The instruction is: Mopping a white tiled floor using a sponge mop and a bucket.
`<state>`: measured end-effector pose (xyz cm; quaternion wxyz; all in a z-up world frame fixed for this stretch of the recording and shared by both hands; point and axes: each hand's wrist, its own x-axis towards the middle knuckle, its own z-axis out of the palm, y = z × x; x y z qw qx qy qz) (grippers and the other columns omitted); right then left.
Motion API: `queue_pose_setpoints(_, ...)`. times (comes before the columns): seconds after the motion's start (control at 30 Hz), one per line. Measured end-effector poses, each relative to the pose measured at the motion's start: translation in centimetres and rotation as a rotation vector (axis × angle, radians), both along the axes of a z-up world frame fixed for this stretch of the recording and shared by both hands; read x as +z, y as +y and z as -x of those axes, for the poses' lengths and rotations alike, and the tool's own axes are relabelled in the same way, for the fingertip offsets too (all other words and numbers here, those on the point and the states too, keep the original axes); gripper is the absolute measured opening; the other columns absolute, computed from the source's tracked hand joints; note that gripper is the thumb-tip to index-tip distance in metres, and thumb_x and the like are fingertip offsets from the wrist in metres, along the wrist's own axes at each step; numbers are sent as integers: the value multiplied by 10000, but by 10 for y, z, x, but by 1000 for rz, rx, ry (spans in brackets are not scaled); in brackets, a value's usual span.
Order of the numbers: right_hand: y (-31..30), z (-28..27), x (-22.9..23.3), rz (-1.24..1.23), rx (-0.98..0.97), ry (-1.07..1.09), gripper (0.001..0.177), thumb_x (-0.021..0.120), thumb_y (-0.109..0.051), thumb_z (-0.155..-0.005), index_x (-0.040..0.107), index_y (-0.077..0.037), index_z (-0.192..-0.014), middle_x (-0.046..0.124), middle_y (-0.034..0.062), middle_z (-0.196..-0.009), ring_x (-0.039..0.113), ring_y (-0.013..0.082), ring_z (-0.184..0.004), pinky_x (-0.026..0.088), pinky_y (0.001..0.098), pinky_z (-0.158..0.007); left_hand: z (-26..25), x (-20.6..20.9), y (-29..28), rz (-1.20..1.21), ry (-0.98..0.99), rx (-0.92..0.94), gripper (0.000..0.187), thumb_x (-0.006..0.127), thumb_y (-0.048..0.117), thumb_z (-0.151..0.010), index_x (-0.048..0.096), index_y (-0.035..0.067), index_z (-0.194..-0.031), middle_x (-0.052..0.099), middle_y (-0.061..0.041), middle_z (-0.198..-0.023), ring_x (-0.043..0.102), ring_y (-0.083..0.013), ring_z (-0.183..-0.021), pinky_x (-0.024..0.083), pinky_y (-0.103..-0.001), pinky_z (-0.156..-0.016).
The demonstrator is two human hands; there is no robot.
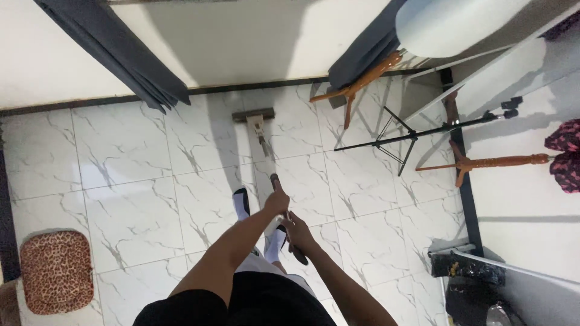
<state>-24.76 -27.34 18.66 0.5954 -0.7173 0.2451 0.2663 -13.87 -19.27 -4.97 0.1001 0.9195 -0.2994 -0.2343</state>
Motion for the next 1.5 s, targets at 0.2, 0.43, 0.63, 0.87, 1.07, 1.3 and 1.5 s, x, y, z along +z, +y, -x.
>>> queue_pose_setpoints(0.2,-39,74,41,-111,-60,139,422,493,-294,-1034,537,-132,-1422,511,53,-620,508,165,-412,477,324,-361,72,51,-36,-1,211,-102,576,864,186,-673,676,-215,-1042,690,-431,-947,729,-432,-814,624,-481,-759)
queue_pose_setpoints(0.43,-56,81,16,-148,-73,162,393,535,-301,-1028,561,-84,-1354,505,63,-612,484,178,-387,450,335,-355,70,61,-47,46,270,-25,514,677,216,-867,532,-139,-1210,642,-347,-1032,696,-427,-855,590,-484,-800)
queue_pose_setpoints(0.63,-36,36,23,-139,-82,91,368,519,-270,-1006,584,-91,-1322,540,69,-618,508,180,-381,454,339,-345,34,-15,-41,-25,190,-36,585,618,276,-998,437,-142,-1364,509,-490,-1298,731,-437,-850,599,-506,-750)
queue_pose_setpoints(0.87,-22,-5,-40,-44,-36,-24,329,559,-255,-999,593,-43,-1249,578,77,-675,559,186,-503,450,359,-440,-35,32,-25,118,321,366,902,632,301,-972,38,-85,-1531,647,-344,-1104,708,-410,-846,576,-496,-730)
queue_pose_setpoints(1.07,-5,-93,-24,30,-17,15,340,538,-242,-989,580,-73,-1281,603,88,-664,599,198,-513,481,378,-483,-110,83,-9,189,662,665,943,538,190,-955,-64,8,-1657,759,-294,-965,719,-411,-798,593,-508,-702)
queue_pose_setpoints(1.3,-20,-177,-1,-33,-59,103,376,532,-249,-992,569,-121,-1344,567,47,-666,557,168,-523,472,397,-449,-182,67,-25,214,539,730,909,552,208,-944,31,10,-1662,765,-260,-1042,754,-379,-871,611,-458,-765)
queue_pose_setpoints(1.5,-31,-148,-23,25,-3,48,372,527,-271,-1013,585,-80,-1327,576,80,-654,565,182,-485,455,342,-447,-158,49,-34,234,424,656,927,621,287,-944,74,3,-1636,722,-282,-1096,721,-402,-931,591,-483,-797)
